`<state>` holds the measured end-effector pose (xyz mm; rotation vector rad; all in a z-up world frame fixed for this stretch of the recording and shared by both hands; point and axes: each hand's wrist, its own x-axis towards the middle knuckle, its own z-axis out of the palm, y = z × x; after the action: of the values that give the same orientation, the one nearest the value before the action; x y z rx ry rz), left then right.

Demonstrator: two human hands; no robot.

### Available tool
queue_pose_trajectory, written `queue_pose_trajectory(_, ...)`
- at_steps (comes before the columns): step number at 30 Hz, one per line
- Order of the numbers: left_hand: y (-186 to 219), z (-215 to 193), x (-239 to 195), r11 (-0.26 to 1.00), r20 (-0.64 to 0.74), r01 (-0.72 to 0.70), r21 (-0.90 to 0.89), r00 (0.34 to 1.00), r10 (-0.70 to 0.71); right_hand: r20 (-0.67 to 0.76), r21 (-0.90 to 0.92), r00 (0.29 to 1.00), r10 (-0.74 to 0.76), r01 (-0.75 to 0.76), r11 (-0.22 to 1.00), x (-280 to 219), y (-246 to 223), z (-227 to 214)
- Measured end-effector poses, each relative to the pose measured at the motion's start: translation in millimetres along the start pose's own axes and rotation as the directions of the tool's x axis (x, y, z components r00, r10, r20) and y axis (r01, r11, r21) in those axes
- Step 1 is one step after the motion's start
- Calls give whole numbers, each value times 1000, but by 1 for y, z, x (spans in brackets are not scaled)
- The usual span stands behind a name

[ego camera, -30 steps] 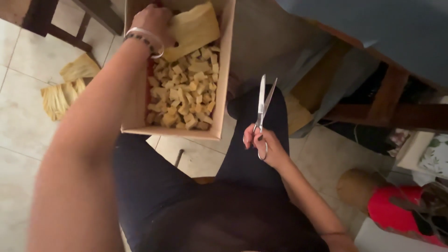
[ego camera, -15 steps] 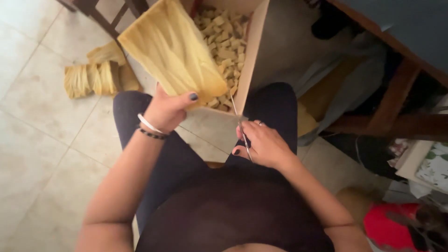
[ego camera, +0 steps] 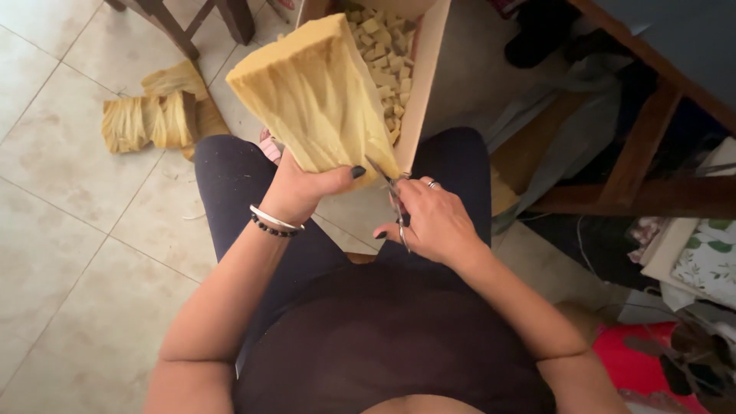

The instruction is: Trimming and cutting dried corn husks into smaller pieces using scissors and placing them into a cardboard box.

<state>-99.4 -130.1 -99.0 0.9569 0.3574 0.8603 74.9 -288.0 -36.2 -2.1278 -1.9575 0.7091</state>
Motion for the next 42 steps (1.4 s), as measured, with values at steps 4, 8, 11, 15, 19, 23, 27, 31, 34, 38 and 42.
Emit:
queue_pose_trajectory(4,12,8,-6,999,12,-6,-37,1000,6,9,70,1000,-10,9,997,2,9,-2)
queue_pose_trajectory(8,8,-14,-21,998,47,61,-2,997,-61,2,149,999,-44,43,988,4,17,-16)
queue_pose_trajectory(11,28,-17,-20,974,171,75,214,979,-112,-12,161,998,-57,58,985,5,16,-24)
queue_pose_trajectory(15,18,-5,-27,969,98,88,233,989,-113,-44,154,997,-58,64,986,8,15,-34)
queue_pose_trajectory(19,37,17,-7,989,-12,58,137,998,-57,32,128,999,-2,-2,992,3,22,-44)
queue_pose_trajectory(23,40,20,-4,966,-66,33,255,998,-17,153,160,988,18,-43,986,-8,33,-40)
queue_pose_trajectory(27,43,9,2,966,-219,6,259,974,53,254,262,967,-8,-61,963,-17,53,-25)
queue_pose_trajectory(31,46,19,2,787,-236,45,615,963,130,7,548,999,53,-48,835,-13,74,5)
queue_pose_trajectory(34,35,46,3,433,-83,28,901,990,110,-252,643,963,92,96,760,11,56,15)
queue_pose_trajectory(38,11,59,1,100,199,-219,971,964,178,-462,777,864,198,287,560,39,31,15)
queue_pose_trajectory(42,27,56,-3,181,415,-471,863,867,276,-513,809,792,331,317,495,51,46,24)
